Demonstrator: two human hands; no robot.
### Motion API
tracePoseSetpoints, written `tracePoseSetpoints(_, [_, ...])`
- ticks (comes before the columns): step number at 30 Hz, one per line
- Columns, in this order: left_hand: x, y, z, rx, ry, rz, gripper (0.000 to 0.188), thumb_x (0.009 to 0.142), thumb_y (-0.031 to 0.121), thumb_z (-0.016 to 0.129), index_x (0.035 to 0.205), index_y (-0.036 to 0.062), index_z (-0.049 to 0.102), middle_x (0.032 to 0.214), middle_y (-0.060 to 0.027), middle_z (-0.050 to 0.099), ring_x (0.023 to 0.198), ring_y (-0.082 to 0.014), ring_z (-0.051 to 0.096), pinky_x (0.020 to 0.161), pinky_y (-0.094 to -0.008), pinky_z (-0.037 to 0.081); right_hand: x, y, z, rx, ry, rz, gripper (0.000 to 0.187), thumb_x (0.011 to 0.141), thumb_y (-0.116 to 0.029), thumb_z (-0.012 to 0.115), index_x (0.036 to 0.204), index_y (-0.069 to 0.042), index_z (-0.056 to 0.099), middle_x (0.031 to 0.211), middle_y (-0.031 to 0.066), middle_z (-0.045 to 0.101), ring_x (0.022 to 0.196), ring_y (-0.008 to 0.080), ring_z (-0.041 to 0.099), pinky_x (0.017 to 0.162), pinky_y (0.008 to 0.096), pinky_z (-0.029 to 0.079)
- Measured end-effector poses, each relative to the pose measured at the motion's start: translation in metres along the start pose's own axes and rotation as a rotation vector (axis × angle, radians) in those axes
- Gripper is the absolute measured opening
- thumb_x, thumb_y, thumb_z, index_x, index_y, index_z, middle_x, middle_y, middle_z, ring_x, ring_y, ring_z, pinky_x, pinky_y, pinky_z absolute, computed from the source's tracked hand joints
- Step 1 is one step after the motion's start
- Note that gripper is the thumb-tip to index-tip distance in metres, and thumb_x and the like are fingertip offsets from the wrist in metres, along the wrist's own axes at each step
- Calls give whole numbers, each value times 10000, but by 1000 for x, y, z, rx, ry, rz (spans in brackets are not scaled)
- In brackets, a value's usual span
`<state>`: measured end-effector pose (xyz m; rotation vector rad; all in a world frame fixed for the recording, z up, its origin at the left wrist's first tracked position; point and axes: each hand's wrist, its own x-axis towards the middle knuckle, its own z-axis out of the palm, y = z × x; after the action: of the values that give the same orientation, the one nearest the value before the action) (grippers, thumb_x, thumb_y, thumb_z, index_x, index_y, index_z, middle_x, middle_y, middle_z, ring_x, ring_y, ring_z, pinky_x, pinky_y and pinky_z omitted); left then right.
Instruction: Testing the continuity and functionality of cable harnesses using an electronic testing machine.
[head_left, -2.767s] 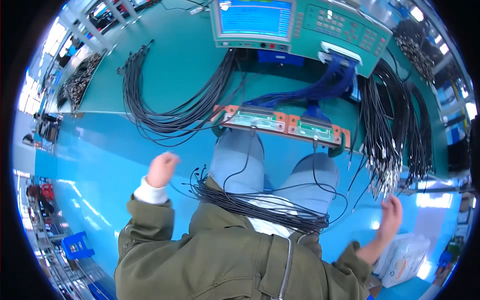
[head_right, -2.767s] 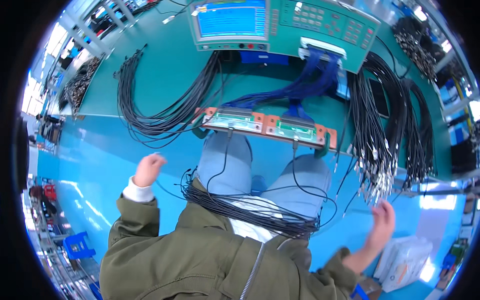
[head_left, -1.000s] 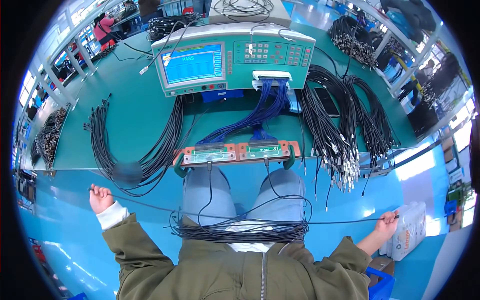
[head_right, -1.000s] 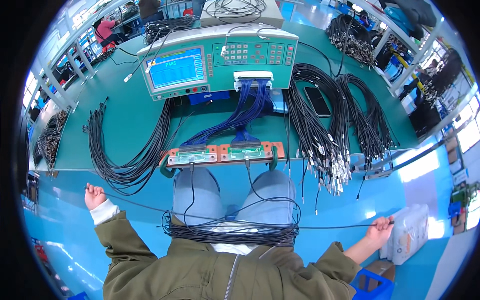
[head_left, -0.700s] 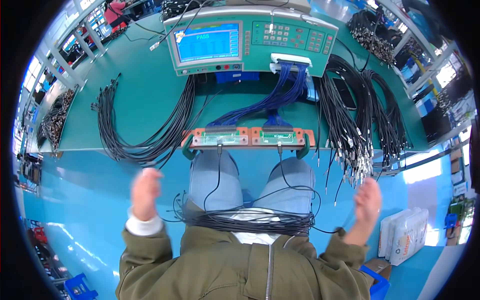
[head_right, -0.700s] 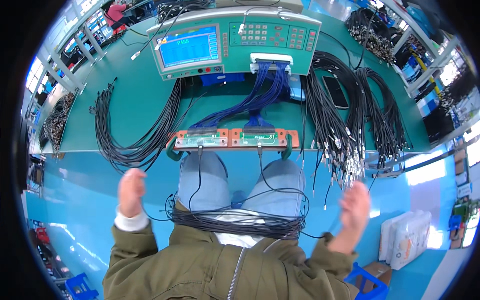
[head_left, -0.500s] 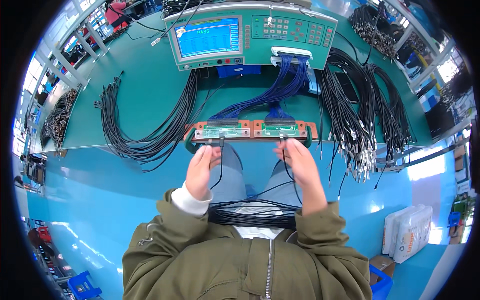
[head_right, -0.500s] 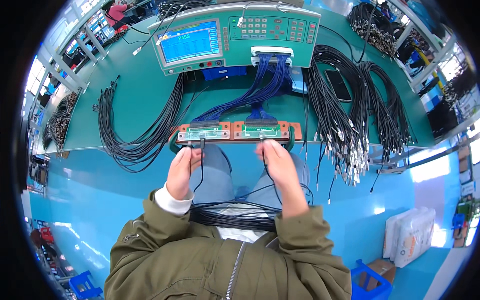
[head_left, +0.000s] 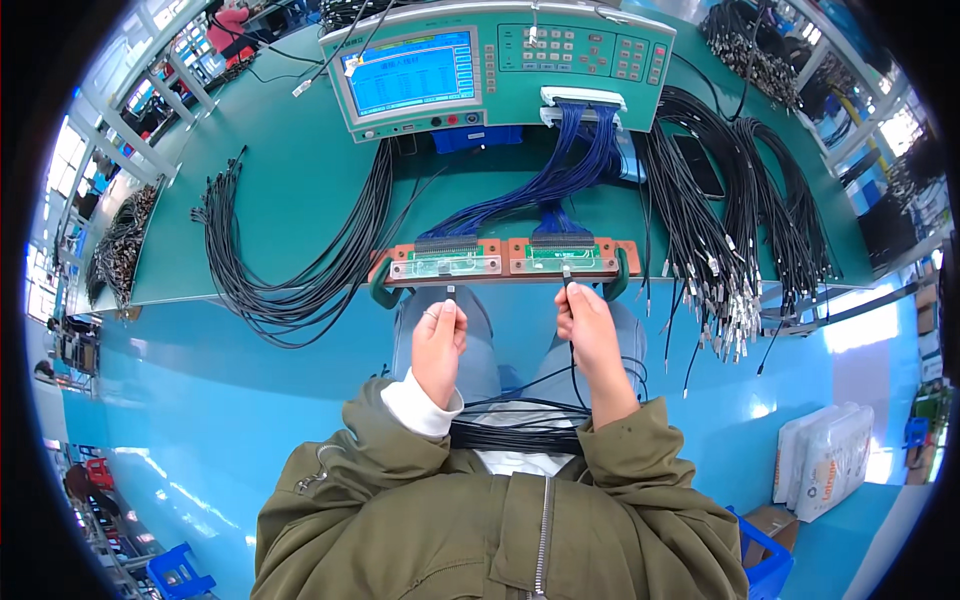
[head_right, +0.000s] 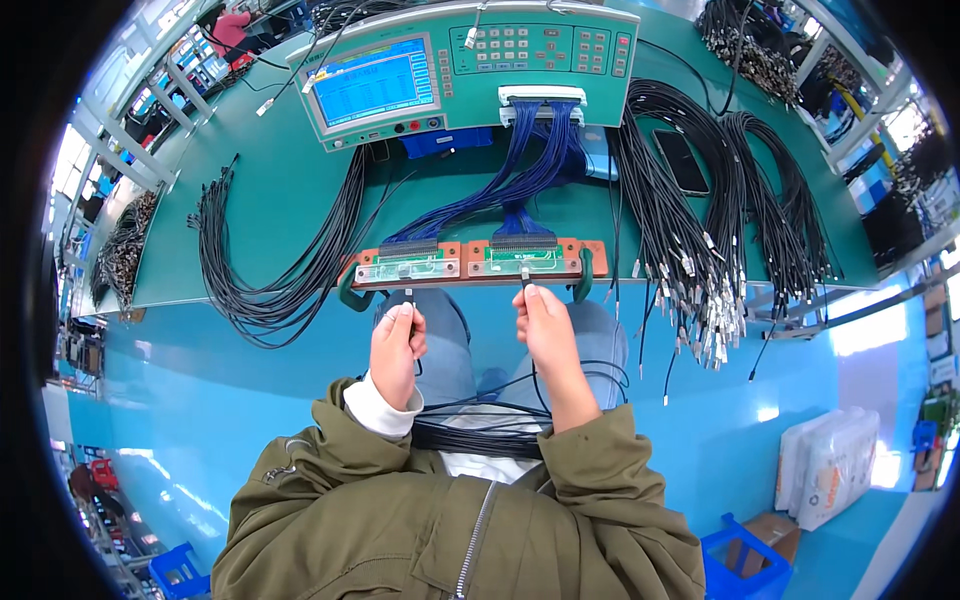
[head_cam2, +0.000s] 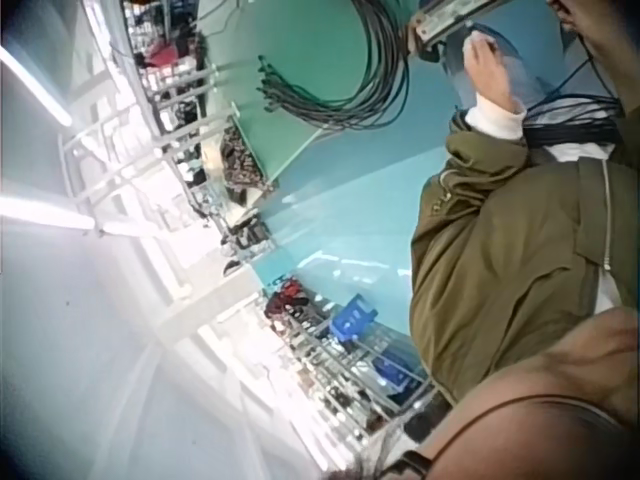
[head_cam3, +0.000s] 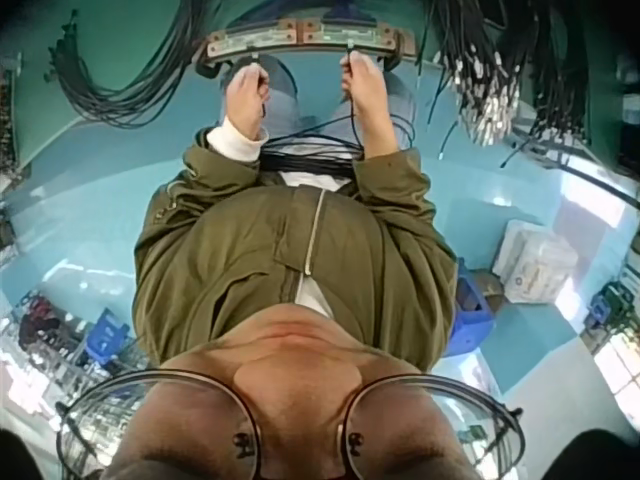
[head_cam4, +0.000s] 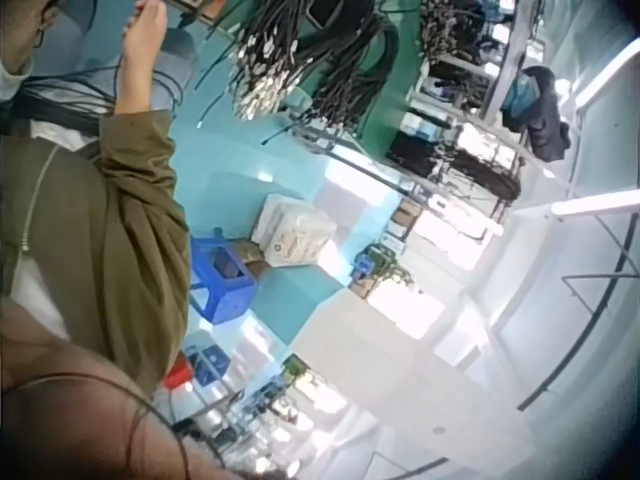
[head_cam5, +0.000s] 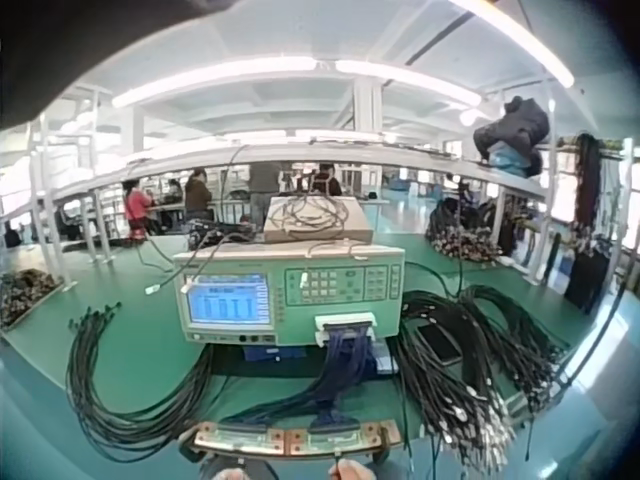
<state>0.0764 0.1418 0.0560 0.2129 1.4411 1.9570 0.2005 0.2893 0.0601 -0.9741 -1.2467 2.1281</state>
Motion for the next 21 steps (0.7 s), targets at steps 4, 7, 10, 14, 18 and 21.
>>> tracePoseSetpoints(4, [4, 7, 0, 39, 23, -51, 239, 897, 200, 445, 721, 46, 496, 626, -30, 464, 467, -71, 375, 418, -192, 319, 1, -2, -2, -31, 2, 16, 237, 930, -199, 375, 797, -39, 488, 673, -5, 374, 511, 38, 296, 438, 173, 248])
tracePoseSetpoints(7, [8, 11, 1, 71, 49, -98, 246, 893, 189, 447, 703, 41, 495, 624, -32, 466, 446, -71, 366, 392, -194, 308, 0, -1, -1, -37, 4, 30, 239, 931, -200, 376, 798, -36, 488, 675, -5, 373, 514, 37, 297, 437, 173, 249])
tracePoseSetpoints(10, [9, 10, 2, 67, 73, -60, 250, 890, 180, 448, 691, 37, 493, 624, -34, 466, 431, -71, 360, 371, -199, 298, 1, 1, 1, 8, 19, 23, 238, 932, -200, 380, 799, -35, 489, 676, -1, 377, 513, 38, 300, 437, 173, 257])
tracePoseSetpoints(14, [13, 8, 2, 46, 79, -45, 250, 892, 179, 447, 693, 35, 496, 627, -34, 468, 429, -70, 359, 368, -198, 297, 0, 5, 11, 77, 88, 0, 234, 930, -200, 387, 802, -33, 490, 682, 7, 391, 512, 40, 303, 435, 175, 264])
tracePoseSetpoints(18, [16, 6, 0, 26, 76, -40, 250, 895, 182, 446, 702, 33, 500, 632, -33, 470, 434, -67, 361, 372, -196, 299, 3, 9, 17, 168, 135, -25, 232, 928, -201, 394, 808, -30, 495, 694, 19, 416, 512, 46, 314, 435, 182, 279])
tracePoseSetpoints(21, [16, 6, -1, 22, 61, -45, 252, 899, 187, 447, 710, 32, 504, 637, -33, 472, 436, -65, 361, 373, -194, 299, 6, 8, 17, 277, 97, -33, 237, 926, -204, 399, 817, -23, 508, 717, 36, 451, 514, 57, 340, 443, 197, 310])
